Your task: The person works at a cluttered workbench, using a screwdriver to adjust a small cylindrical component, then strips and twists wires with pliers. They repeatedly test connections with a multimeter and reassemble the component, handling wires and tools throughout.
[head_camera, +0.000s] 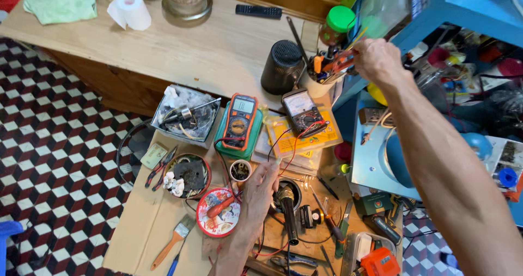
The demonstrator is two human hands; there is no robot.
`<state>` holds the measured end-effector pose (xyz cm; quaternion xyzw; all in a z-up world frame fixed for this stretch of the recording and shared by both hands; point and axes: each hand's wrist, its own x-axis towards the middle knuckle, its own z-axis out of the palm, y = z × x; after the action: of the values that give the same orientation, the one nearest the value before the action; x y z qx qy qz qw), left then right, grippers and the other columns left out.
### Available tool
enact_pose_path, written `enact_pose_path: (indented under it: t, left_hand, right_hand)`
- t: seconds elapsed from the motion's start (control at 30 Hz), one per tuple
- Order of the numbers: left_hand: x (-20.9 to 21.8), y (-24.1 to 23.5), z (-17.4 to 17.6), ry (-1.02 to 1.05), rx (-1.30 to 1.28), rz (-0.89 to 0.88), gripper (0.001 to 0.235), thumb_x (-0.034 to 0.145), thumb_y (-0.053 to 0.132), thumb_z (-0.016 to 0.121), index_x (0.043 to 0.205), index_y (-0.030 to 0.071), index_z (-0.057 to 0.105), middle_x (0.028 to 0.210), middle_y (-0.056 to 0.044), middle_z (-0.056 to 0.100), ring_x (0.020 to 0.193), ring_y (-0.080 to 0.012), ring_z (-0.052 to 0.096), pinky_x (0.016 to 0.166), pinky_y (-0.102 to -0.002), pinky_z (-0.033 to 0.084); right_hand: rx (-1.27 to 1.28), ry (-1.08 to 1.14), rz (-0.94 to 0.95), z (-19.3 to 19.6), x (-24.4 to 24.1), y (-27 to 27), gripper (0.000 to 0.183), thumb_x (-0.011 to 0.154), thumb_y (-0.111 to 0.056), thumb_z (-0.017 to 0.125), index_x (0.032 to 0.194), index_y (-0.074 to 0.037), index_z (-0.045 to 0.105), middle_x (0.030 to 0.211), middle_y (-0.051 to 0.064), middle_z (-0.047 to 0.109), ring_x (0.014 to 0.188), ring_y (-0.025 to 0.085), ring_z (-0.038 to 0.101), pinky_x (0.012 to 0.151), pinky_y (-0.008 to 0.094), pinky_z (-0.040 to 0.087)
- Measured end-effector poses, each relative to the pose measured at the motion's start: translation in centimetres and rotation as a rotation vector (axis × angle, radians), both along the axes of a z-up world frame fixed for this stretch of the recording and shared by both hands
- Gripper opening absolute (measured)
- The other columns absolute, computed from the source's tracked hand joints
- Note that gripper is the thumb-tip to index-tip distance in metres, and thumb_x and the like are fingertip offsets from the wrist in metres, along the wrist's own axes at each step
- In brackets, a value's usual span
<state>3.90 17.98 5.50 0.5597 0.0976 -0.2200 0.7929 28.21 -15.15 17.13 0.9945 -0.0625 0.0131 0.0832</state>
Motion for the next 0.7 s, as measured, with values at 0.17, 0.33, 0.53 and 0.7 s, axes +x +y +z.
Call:
enact_pose_path:
  t: [0.17,0.33,0.53,0.7]
  left_hand:
    - [-2.2,-0.2,1.8,0.118,0.018,0.028,0.032,0.097,0.038,0.061,0.110,0.010,0.071,0.067,0.003,0.046,0.059,-0.0063,0.036,0.052,-0.024,0.027]
    - [-3.4,-1.1,3.2,0.018,-0.161,0.046,0.029,0.097,0.031,0.063,0.106,0.005,0.069,0.076,0.001,0.063,0.064,-0.0063,0.047,0.060,-0.022,0.038]
    - [-5.9,-3.7,3.2,-0.016,-0.318,0.046,0.028,0.103,0.032,0.059,0.106,0.005,0.067,0.079,-0.002,0.063,0.068,-0.0081,0.051,0.065,-0.024,0.043]
    - [-8.5,-8.0,-0.4,0.287,-0.493,0.094,0.023,0.099,0.030,0.053,0.107,0.009,0.059,0.090,-0.005,0.076,0.079,-0.0128,0.065,0.074,-0.027,0.052]
  right_hand:
    - [0.053,-0.203,0.152,1.6,-3.6,1.3,0.019,0.094,-0.015,0.061,0.103,-0.013,0.078,0.102,0.019,0.074,0.093,0.042,0.070,0.075,0.053,0.055]
    - [0.070,-0.381,0.179,6.0,-9.0,3.6,0.014,0.096,-0.015,0.062,0.094,-0.005,0.073,0.090,0.024,0.071,0.084,0.045,0.069,0.069,0.057,0.053]
    - [0.656,-0.692,0.046,6.8,-25.7,6.8,0.017,0.105,-0.017,0.064,0.105,-0.001,0.068,0.083,0.017,0.071,0.074,0.027,0.073,0.064,0.041,0.054]
    - [0.887,-0.701,-0.069,-0.2,-43.3,13.2,0.019,0.105,-0.011,0.062,0.121,-0.002,0.067,0.094,0.010,0.073,0.078,0.015,0.071,0.066,0.029,0.056]
